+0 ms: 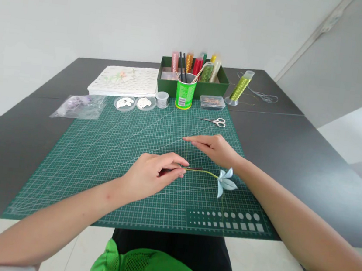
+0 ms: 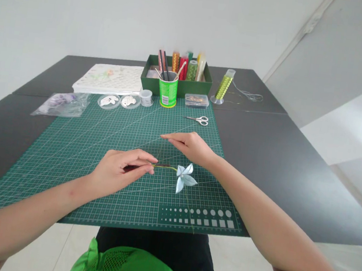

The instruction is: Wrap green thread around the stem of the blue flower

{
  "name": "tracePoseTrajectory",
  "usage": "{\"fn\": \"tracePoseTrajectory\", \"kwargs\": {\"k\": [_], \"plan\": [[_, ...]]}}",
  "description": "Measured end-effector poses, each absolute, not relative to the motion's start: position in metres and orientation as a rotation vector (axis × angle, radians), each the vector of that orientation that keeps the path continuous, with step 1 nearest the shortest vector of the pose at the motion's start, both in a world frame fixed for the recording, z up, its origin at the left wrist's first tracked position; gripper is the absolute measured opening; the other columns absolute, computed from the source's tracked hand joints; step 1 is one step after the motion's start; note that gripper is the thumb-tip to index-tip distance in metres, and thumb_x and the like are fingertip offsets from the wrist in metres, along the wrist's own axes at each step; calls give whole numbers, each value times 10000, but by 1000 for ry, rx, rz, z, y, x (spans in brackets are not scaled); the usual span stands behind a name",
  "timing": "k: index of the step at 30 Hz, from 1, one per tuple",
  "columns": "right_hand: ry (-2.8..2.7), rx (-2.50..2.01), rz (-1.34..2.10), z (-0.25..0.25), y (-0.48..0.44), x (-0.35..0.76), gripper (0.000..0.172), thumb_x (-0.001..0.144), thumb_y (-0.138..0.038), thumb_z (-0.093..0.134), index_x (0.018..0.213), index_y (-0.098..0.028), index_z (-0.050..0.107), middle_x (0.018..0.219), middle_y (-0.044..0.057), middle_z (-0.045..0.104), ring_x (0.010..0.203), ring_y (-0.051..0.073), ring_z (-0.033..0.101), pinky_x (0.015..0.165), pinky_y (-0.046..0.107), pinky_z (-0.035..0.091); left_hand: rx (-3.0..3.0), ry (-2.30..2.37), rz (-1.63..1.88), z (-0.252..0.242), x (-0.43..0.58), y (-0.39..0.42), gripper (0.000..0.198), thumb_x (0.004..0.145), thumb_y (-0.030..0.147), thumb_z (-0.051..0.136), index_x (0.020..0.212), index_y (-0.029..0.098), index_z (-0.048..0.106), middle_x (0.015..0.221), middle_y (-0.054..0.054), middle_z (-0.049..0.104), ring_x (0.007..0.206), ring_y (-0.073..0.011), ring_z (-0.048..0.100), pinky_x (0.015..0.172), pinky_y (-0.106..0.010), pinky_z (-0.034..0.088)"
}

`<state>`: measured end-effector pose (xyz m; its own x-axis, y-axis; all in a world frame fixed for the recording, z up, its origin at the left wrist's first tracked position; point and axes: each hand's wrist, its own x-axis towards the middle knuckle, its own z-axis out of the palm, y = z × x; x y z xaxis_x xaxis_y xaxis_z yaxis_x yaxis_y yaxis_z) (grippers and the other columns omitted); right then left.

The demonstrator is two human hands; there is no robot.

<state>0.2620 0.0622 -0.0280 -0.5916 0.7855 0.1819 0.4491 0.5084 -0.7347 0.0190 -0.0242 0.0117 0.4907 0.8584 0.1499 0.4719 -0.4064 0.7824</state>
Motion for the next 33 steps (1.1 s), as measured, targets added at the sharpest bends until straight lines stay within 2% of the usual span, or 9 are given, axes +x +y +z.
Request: {"fn": "tracePoseTrajectory", "kwargs": {"k": [6,10,13,15,18,21,27,30,33], "plan": [[-2138,-1000,1133,-27,66,263,335,951,-402,632,1138,-181,801,1065,76,808,945,209,748,828,330,575,1740,1090,872,15,17,-20,187,938,306,637,1003,181,759,764,-19,799,611,-128,697,569,-218,499],[-1830,-1052,1454,-19,72,271,399,948,-487,614,1146,-171,758,555,-56,539,470,95,429,472,240,341,1637,1079,841,17,16,-18,201,915,329,659,980,172,765,745,-28,793,615,-136,688,573,-227,493],[-1763,-1119,1344,-17,80,280,329,955,-489,573,1010,-192,702,638,-32,521,568,125,468,545,267,384,1620,1096,803,16,16,-15,214,910,337,653,979,167,763,756,-36,793,582,-127,654,538,-224,456],[-1843,-1193,1032,-17,84,283,258,905,-473,636,879,-217,616,870,41,645,854,200,606,775,345,486,1624,1123,787,13,16,-12,228,911,348,647,990,168,762,768,-39,793,570,-125,637,523,-224,433],[-1853,-1215,596,-14,83,282,227,885,-439,649,857,-233,559,1084,91,675,1118,287,597,1017,485,433,1638,1202,800,8,14,-7,260,911,387,652,999,167,760,762,-38,790,545,-127,606,500,-229,397],[-1904,-1092,741,-4,73,276,309,993,-448,507,836,-213,632,948,83,704,953,242,645,962,450,476,1671,1320,859,5,11,0,274,913,404,651,997,167,761,748,-31,786,497,-120,561,476,-233,362],[-1939,-440,2081,14,47,266,621,1043,-622,355,1171,-164,754,989,122,789,895,244,733,871,419,551,1836,1493,893,1,4,10,232,935,362,625,980,187,771,762,-9,795,480,-122,556,505,-251,388],[-1660,-455,1999,21,43,270,611,962,-706,454,1213,-228,740,746,37,739,655,197,682,766,393,544,1924,1462,804,-1,3,10,235,949,359,608,982,195,773,757,2,794,455,-117,541,491,-252,375],[-1350,-667,1671,30,49,279,547,951,-682,474,1269,-297,696,561,-60,572,419,110,447,637,341,481,1907,1371,720,-1,5,9,236,944,349,605,994,194,775,777,-9,801,515,-135,613,509,-247,400]]}}
